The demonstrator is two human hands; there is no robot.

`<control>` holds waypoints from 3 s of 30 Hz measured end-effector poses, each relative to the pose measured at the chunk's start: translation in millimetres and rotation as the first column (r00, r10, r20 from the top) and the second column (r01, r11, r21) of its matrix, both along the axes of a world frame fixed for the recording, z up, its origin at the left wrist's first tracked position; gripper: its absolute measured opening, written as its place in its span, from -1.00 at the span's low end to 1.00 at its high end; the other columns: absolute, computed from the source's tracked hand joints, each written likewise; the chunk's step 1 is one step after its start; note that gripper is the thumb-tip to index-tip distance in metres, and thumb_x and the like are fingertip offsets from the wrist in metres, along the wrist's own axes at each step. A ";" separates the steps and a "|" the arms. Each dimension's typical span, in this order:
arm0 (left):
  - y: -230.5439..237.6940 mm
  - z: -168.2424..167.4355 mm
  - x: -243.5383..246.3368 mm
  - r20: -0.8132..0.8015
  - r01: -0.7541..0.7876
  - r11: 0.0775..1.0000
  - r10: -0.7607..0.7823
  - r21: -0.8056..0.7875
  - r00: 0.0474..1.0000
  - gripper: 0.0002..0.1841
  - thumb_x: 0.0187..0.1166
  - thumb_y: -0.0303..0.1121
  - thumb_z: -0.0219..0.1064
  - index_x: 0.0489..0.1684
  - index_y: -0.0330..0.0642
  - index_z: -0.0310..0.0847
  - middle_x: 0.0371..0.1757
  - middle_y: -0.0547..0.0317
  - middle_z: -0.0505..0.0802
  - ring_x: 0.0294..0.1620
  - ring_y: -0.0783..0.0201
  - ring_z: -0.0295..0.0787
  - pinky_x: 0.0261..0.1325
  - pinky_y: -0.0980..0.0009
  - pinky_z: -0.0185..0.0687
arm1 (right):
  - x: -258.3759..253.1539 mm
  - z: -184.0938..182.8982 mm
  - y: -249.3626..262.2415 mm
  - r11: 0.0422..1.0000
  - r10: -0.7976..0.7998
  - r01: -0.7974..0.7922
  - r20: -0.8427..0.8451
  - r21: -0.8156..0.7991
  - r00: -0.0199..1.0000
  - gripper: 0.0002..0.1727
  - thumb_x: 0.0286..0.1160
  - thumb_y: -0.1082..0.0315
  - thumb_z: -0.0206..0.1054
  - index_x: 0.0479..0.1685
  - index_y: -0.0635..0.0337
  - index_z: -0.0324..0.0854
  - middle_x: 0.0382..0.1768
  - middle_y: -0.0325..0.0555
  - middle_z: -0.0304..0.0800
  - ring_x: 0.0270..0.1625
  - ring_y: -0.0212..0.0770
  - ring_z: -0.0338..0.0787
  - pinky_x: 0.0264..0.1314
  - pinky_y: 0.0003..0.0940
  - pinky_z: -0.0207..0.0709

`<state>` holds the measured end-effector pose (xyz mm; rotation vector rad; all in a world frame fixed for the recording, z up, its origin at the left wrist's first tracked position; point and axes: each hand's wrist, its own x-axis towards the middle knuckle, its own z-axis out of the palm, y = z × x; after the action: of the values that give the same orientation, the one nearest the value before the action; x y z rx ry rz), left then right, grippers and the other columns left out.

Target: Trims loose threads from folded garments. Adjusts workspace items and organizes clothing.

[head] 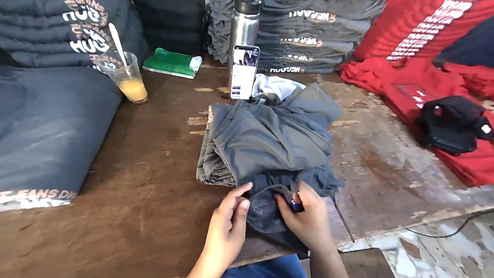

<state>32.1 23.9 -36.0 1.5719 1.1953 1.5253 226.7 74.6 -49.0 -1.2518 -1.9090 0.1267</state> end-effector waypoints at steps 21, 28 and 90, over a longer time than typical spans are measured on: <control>-35.8 5.9 6.2 0.271 0.097 0.995 -0.084 -0.035 0.959 -0.55 0.61 -0.68 0.13 0.51 -0.38 0.38 0.17 0.22 0.87 0.13 0.44 0.83 0.24 0.47 0.75 | -32.1 20.3 -21.3 0.827 0.552 -0.513 -0.163 0.229 0.818 -0.71 0.49 0.43 0.49 -0.25 0.07 0.36 0.11 -0.17 0.78 0.22 -0.31 0.72 0.33 -0.52 0.56; -33.7 -3.3 10.5 0.231 0.041 0.999 -0.043 0.013 0.972 -0.48 0.40 -0.76 0.32 0.41 -0.30 0.54 0.00 0.29 0.92 0.02 0.45 0.87 0.21 0.48 0.79 | -35.6 12.3 -30.7 0.834 0.539 -0.465 -0.262 0.296 0.800 -0.73 0.46 0.53 0.46 -0.34 0.13 0.39 -0.17 -0.16 0.79 0.02 -0.32 0.82 0.17 -0.49 0.72; -33.5 -10.9 8.9 0.429 0.073 0.997 -0.083 0.039 0.900 -0.89 0.48 -0.44 0.52 -0.13 -0.04 0.86 0.10 0.35 0.89 0.11 0.54 0.82 0.14 0.62 0.76 | -18.7 7.3 -48.7 0.963 0.266 -0.259 0.109 -0.069 0.958 -0.48 0.80 -0.04 -0.04 -0.49 0.09 0.52 -0.75 -0.27 0.41 -0.69 -0.35 0.49 -0.66 -0.44 0.32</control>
<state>41.1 -9.6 -46.9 1.1897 0.8560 1.7215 208.0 25.8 -41.7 -1.0547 -2.1823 0.2499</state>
